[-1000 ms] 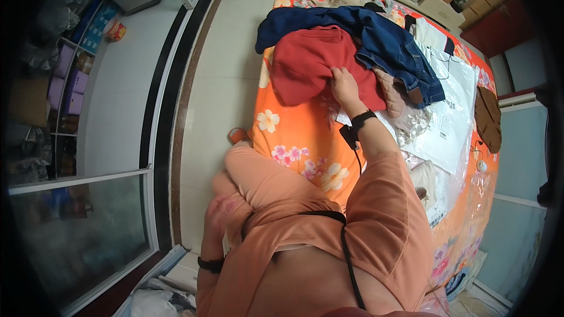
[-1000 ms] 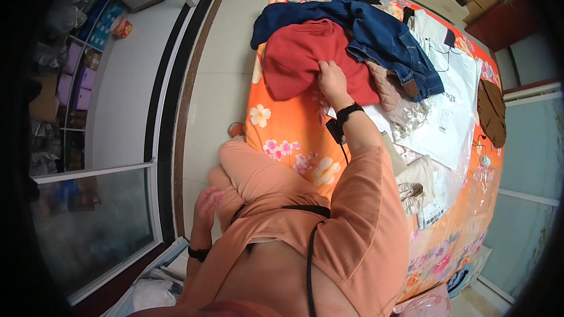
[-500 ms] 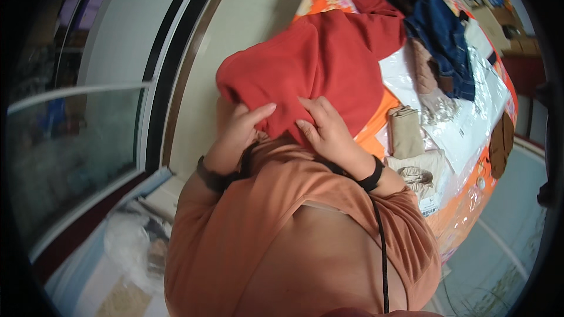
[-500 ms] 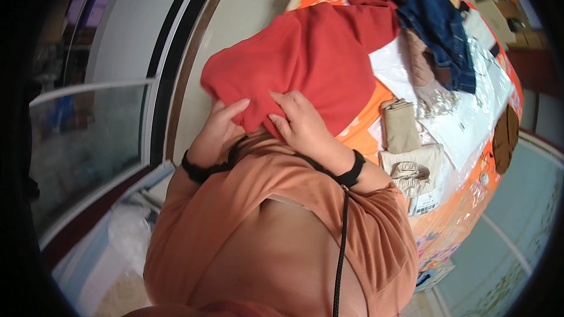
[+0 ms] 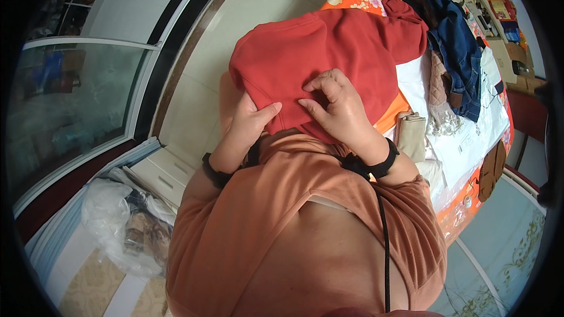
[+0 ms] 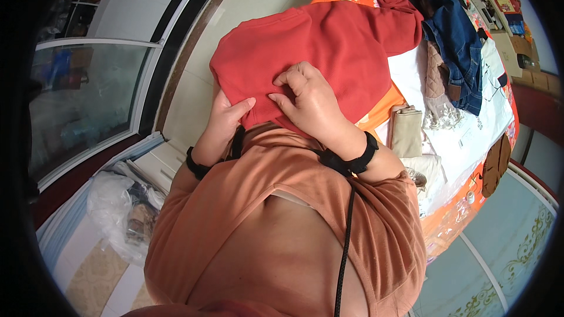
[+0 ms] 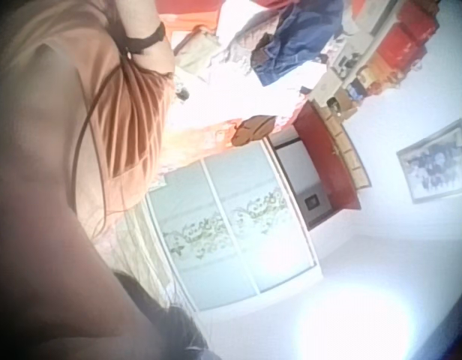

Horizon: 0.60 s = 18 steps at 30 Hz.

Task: The person folds a white pair of pants, a red long-sleeve shirt, and a pair of blue jeans on a bed. Each item is smoothed, folded into a compact rectangle, and placed on the bed.

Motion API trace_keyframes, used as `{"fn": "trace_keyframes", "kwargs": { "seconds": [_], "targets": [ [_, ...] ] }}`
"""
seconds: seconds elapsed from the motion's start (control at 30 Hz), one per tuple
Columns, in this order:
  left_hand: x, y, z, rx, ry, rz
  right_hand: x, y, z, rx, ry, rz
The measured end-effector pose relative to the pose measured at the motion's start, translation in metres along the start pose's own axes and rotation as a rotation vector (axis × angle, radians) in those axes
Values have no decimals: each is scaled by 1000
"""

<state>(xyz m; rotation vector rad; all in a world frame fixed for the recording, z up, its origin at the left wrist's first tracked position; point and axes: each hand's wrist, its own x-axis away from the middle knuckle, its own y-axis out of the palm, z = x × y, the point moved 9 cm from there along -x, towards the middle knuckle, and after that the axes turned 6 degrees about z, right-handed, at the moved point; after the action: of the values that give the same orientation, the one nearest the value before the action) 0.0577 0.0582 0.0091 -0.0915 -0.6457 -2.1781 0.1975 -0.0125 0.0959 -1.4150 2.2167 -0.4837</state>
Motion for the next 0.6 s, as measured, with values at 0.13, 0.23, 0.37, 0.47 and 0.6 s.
{"fn": "trace_keyframes", "kwargs": {
  "seconds": [0.13,0.23,0.37,0.47,0.6],
  "targets": [
    [6,2,9,9,-19,-1,6,5,-13,129,-141,33],
    [8,-1,10,-51,-22,-17,10,11,-14,141,-204,49],
    [8,-7,9,-26,-60,-6,9,19,-10,114,-235,32],
    [9,-19,20,-20,-76,60,2,12,2,32,-173,68],
    [24,-42,44,8,-123,62,0,-30,71,-410,329,233]
  ]
}}
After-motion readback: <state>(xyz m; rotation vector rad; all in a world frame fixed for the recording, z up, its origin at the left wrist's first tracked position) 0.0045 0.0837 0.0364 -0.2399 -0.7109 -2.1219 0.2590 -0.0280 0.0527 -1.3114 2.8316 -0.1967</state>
